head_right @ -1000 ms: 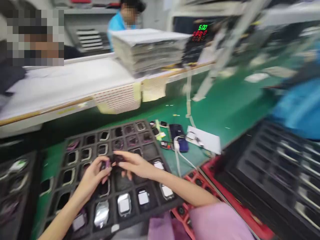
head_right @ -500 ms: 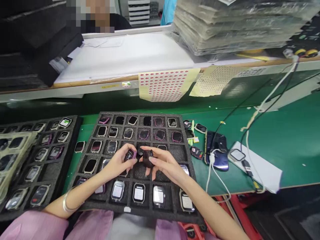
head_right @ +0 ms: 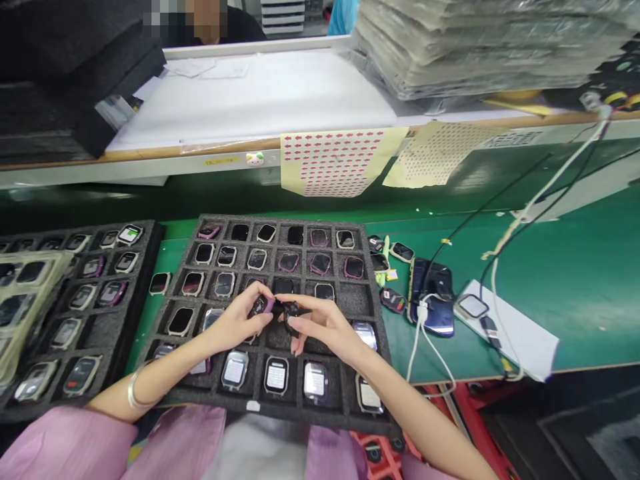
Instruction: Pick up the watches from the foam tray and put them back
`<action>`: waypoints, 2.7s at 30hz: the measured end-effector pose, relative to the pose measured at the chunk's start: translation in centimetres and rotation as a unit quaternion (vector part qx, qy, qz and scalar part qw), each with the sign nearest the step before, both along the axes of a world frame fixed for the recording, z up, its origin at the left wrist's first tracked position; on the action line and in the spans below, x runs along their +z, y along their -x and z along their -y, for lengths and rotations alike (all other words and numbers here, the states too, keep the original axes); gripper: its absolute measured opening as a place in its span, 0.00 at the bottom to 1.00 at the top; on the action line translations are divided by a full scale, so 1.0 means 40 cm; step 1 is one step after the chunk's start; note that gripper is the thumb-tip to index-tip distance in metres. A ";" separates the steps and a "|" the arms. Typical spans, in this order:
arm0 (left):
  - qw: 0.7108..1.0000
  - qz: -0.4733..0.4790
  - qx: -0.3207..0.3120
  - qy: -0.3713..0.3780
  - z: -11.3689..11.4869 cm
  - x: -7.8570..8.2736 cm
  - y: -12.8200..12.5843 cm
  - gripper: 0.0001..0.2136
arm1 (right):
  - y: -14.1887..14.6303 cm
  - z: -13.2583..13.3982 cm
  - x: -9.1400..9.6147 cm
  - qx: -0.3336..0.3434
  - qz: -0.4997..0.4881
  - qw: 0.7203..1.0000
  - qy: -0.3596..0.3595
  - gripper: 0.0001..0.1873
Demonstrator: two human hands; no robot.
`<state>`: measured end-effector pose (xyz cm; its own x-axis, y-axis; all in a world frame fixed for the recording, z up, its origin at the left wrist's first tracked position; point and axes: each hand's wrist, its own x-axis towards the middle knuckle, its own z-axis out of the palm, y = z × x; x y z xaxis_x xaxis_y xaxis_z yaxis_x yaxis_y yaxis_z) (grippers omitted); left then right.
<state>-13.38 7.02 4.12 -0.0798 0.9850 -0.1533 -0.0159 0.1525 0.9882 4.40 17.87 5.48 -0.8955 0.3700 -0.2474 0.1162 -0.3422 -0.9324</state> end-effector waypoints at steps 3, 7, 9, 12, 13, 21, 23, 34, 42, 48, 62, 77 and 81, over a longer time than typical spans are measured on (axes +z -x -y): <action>1.000 -0.011 -0.002 -0.007 0.000 0.003 -0.001 0.09 | -0.001 0.001 -0.001 -0.010 0.004 1.000 -0.014 0.27; 1.000 -0.026 -0.003 -0.012 -0.004 0.012 0.002 0.10 | -0.004 -0.011 -0.016 0.002 0.008 0.999 -0.038 0.28; 0.999 -0.028 0.000 -0.017 -0.008 0.018 0.008 0.11 | -0.004 -0.019 -0.024 0.008 0.006 0.998 -0.054 0.28; 0.999 -0.027 0.009 -0.025 -0.010 0.026 0.015 0.11 | -0.003 -0.024 -0.025 0.005 0.010 0.997 -0.071 0.27; 0.999 -0.033 0.009 -0.029 -0.009 0.029 0.016 0.11 | -0.002 -0.022 -0.022 0.002 0.015 0.997 -0.073 0.26; 0.996 -0.070 0.009 -0.047 -0.001 0.028 0.013 0.10 | 0.005 -0.008 -0.008 -0.006 0.019 0.999 -0.044 0.28; 0.996 -0.077 0.007 -0.048 0.000 0.025 0.010 0.11 | 0.005 -0.006 -0.004 -0.009 0.014 0.999 -0.035 0.27; 0.997 -0.068 0.016 -0.044 0.001 0.018 0.003 0.09 | -0.001 0.005 0.010 -0.031 -0.002 0.999 -0.039 0.26; 0.998 -0.038 0.024 -0.040 0.004 0.017 0.005 0.10 | -0.004 0.002 0.008 -0.015 -0.012 0.999 -0.035 0.26; 0.999 -0.016 0.026 -0.030 0.007 0.010 0.005 0.08 | -0.005 0.001 0.001 -0.006 -0.018 1.000 -0.024 0.25; 0.965 0.255 0.051 0.027 -0.005 0.014 -0.002 0.18 | -0.008 -0.003 -0.010 -0.105 -0.010 0.994 -0.029 0.26; 0.975 0.219 0.030 0.028 -0.005 0.013 0.003 0.15 | -0.016 -0.004 -0.010 -0.119 0.006 0.992 -0.035 0.27; 0.975 0.220 0.032 0.028 -0.006 0.016 0.004 0.13 | -0.014 -0.002 -0.004 -0.117 0.018 0.992 -0.045 0.26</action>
